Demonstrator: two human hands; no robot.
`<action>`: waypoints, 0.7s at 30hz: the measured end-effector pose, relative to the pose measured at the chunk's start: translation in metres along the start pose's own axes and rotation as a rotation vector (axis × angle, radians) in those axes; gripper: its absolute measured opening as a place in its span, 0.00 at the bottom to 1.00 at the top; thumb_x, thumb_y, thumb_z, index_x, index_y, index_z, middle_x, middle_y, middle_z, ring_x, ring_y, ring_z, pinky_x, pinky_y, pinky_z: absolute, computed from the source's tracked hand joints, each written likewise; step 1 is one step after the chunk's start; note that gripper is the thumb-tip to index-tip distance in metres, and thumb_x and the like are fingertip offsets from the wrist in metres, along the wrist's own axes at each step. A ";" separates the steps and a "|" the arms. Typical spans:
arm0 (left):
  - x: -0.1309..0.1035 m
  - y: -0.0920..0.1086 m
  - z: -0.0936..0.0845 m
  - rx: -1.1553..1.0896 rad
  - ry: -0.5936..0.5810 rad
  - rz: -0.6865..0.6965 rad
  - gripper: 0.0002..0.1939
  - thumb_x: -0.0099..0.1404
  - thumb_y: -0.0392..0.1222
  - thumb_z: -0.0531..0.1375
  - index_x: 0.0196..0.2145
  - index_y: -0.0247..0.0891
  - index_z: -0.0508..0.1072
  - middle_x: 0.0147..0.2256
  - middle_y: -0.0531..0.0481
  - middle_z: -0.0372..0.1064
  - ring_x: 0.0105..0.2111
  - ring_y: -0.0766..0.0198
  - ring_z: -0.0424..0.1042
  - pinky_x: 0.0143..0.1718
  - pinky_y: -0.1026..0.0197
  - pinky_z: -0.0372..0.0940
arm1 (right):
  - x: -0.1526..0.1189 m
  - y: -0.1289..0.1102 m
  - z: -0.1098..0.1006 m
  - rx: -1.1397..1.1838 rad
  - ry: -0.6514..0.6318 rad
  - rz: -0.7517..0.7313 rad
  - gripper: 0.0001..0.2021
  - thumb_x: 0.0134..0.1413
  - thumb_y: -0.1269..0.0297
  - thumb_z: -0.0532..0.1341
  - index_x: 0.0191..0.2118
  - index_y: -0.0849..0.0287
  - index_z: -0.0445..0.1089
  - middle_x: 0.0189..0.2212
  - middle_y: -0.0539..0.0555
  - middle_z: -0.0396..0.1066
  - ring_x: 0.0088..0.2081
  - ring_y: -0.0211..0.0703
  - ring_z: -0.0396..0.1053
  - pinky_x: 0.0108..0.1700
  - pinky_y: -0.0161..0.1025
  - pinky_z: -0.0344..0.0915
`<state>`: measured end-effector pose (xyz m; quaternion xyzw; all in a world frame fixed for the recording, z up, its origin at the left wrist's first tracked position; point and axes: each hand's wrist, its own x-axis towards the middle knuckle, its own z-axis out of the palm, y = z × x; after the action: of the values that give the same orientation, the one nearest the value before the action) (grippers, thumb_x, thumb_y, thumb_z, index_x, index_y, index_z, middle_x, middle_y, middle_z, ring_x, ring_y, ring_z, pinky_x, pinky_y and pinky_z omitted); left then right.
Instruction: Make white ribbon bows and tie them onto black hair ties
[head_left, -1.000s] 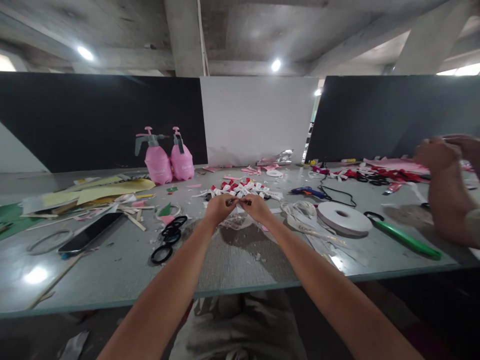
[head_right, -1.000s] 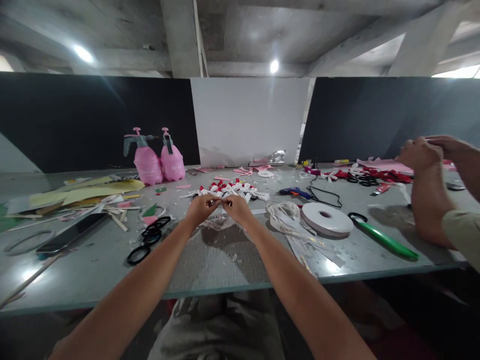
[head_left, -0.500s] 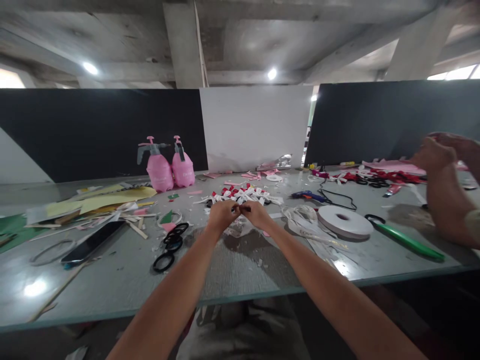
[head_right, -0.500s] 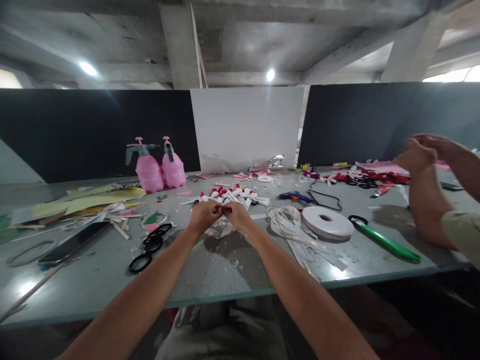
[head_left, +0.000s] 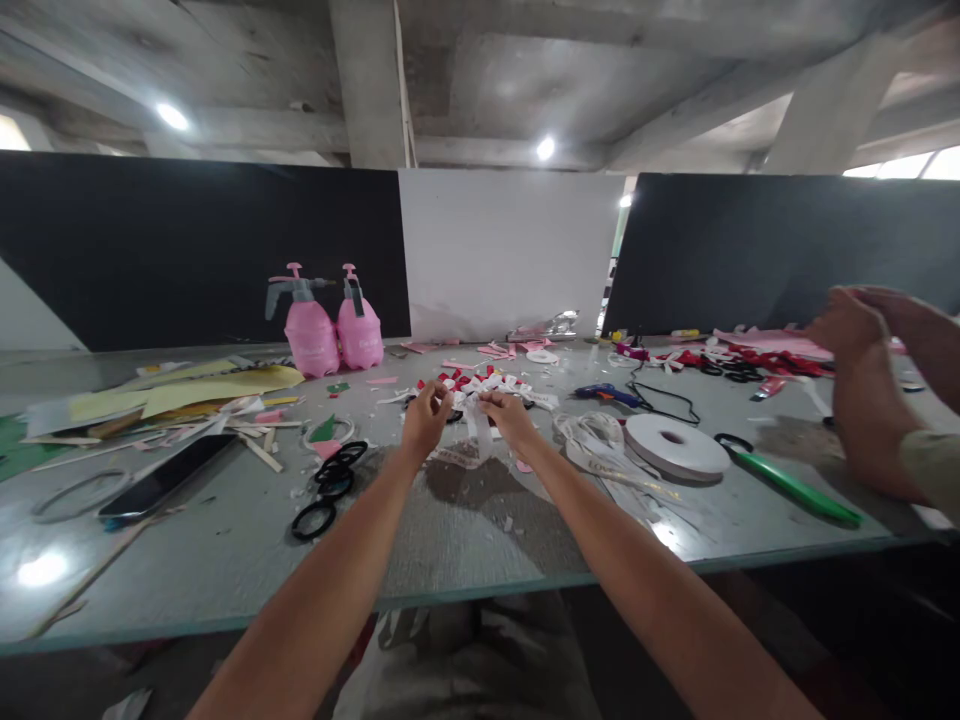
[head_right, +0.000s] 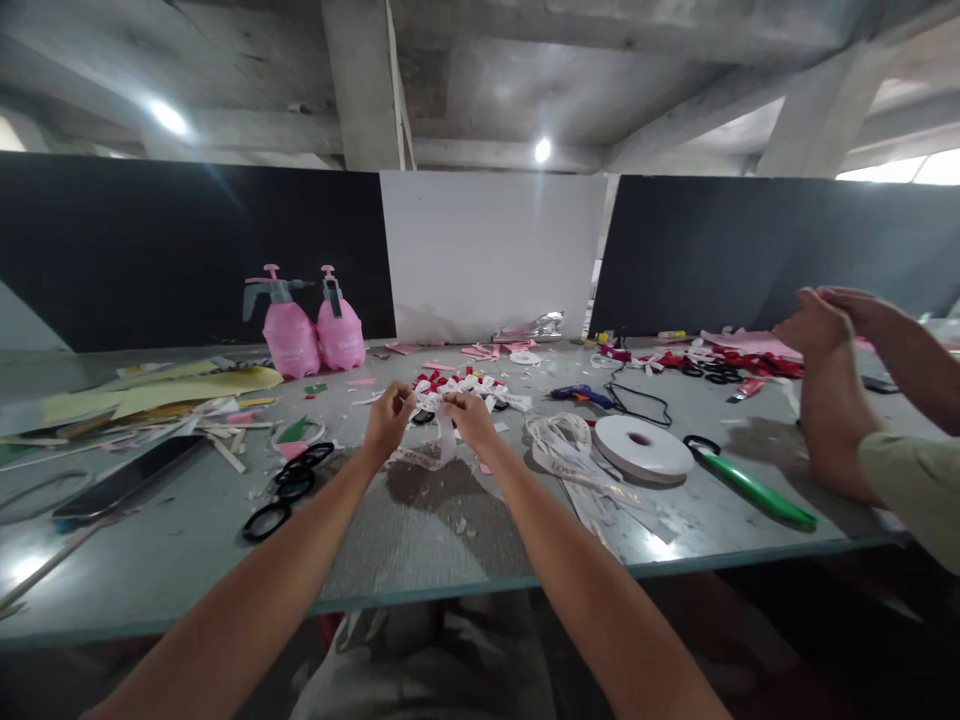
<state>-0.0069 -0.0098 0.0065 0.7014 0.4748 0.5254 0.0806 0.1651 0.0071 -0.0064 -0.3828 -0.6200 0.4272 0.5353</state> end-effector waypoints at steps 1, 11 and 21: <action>0.000 0.001 0.000 -0.020 -0.021 0.026 0.11 0.65 0.47 0.53 0.38 0.38 0.69 0.29 0.54 0.68 0.24 0.70 0.62 0.28 0.67 0.58 | 0.000 -0.001 0.000 0.042 0.008 0.038 0.13 0.43 0.58 0.61 0.33 0.62 0.73 0.24 0.49 0.68 0.24 0.35 0.62 0.29 0.33 0.58; 0.001 0.004 0.002 -0.023 -0.143 0.083 0.16 0.63 0.53 0.57 0.38 0.38 0.75 0.36 0.49 0.74 0.29 0.67 0.68 0.33 0.65 0.62 | -0.011 -0.012 0.002 -0.064 -0.130 0.030 0.15 0.45 0.52 0.61 0.23 0.59 0.64 0.15 0.44 0.55 0.20 0.32 0.52 0.24 0.32 0.49; 0.000 0.003 -0.001 0.274 -0.210 0.243 0.10 0.64 0.44 0.57 0.39 0.42 0.77 0.38 0.50 0.75 0.36 0.64 0.71 0.39 0.63 0.61 | -0.011 -0.012 -0.001 -0.540 -0.094 -0.290 0.11 0.53 0.64 0.57 0.26 0.62 0.72 0.22 0.49 0.67 0.27 0.36 0.60 0.31 0.33 0.52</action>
<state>-0.0063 -0.0118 0.0091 0.8088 0.4427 0.3859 -0.0303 0.1677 -0.0067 0.0008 -0.3985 -0.7833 0.1834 0.4404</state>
